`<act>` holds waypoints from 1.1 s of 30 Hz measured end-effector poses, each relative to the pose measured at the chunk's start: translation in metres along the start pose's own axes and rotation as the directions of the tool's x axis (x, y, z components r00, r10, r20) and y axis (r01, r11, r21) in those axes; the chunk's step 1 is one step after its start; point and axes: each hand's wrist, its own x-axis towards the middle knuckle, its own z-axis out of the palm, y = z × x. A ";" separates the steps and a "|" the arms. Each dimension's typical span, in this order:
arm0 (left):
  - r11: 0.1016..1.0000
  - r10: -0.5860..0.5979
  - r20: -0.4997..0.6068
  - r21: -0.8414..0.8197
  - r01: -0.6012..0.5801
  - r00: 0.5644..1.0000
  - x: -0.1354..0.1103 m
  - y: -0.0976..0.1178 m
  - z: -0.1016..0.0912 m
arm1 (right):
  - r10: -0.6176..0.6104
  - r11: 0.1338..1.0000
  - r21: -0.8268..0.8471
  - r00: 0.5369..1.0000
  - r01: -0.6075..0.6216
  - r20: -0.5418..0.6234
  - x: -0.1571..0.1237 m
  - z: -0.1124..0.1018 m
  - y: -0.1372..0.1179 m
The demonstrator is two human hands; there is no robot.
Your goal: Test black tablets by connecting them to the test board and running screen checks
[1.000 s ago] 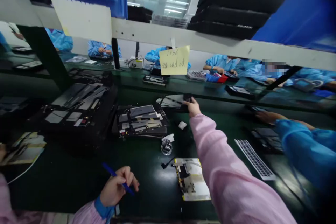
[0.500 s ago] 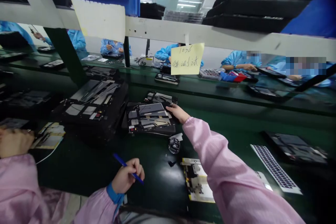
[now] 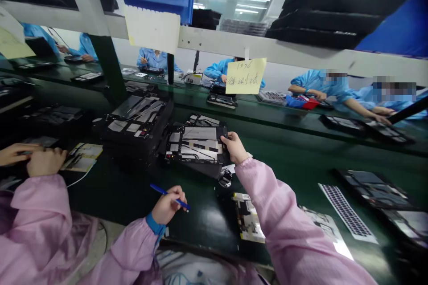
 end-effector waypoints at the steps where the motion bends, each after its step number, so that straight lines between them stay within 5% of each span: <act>1: 1.000 0.006 -0.014 0.008 -0.006 1.000 0.001 0.000 0.001 | 0.005 1.000 0.014 1.000 -0.005 0.000 -0.007 -0.001 -0.001; 4: 0.997 0.034 -0.087 0.066 -0.028 0.996 0.001 0.003 0.002 | 0.019 0.998 0.062 1.000 -0.019 0.010 -0.028 -0.009 -0.010; 6: 0.978 0.172 -0.208 0.152 -0.141 0.963 -0.002 0.006 -0.005 | 0.023 0.995 0.093 1.000 -0.024 0.010 -0.044 -0.019 -0.018; 7: 0.944 0.300 -0.290 0.225 -0.240 0.909 -0.005 0.007 -0.011 | 0.027 0.994 0.106 1.000 -0.027 0.008 -0.052 -0.027 -0.022; 9: 0.796 0.590 -0.383 0.425 -0.432 0.711 -0.015 0.011 -0.026 | 0.040 0.992 0.123 0.999 -0.042 0.021 -0.073 -0.042 -0.027; 10: 0.707 0.691 -0.359 0.517 -0.483 0.628 -0.021 0.013 -0.035 | 0.051 0.990 0.127 0.998 -0.055 0.039 -0.084 -0.049 -0.027; 11: 0.636 0.742 -0.284 0.582 -0.506 0.607 -0.027 0.014 -0.043 | 0.066 0.989 0.127 0.996 -0.074 0.066 -0.095 -0.055 -0.025; 13: 0.535 0.753 -0.079 0.652 -0.538 0.653 -0.041 0.016 -0.057 | 0.106 0.986 0.116 0.986 -0.121 0.126 -0.118 -0.063 -0.015; 16: 0.507 0.649 0.112 0.674 -0.537 0.753 -0.061 0.014 -0.067 | 0.171 0.980 0.069 0.973 -0.184 0.157 -0.148 -0.063 0.013; 22: 0.572 0.516 -0.113 0.783 -0.244 0.849 -0.089 0.013 -0.077 | 0.195 0.980 0.033 0.977 -0.198 0.092 -0.182 -0.047 0.077; 27: 0.588 0.449 -0.156 0.793 -0.159 0.880 -0.096 0.013 -0.081 | 0.018 0.981 -0.192 0.994 0.002 0.104 -0.193 -0.041 0.098; 30: 0.592 0.446 -0.217 0.799 -0.104 0.868 -0.097 0.010 -0.070 | -0.161 0.880 -0.425 0.975 0.212 0.153 -0.200 -0.038 0.098; 33: 0.598 0.457 -0.298 0.800 -0.042 0.838 -0.095 0.007 -0.056 | -0.274 0.687 -0.623 0.928 0.374 0.254 -0.211 -0.030 0.097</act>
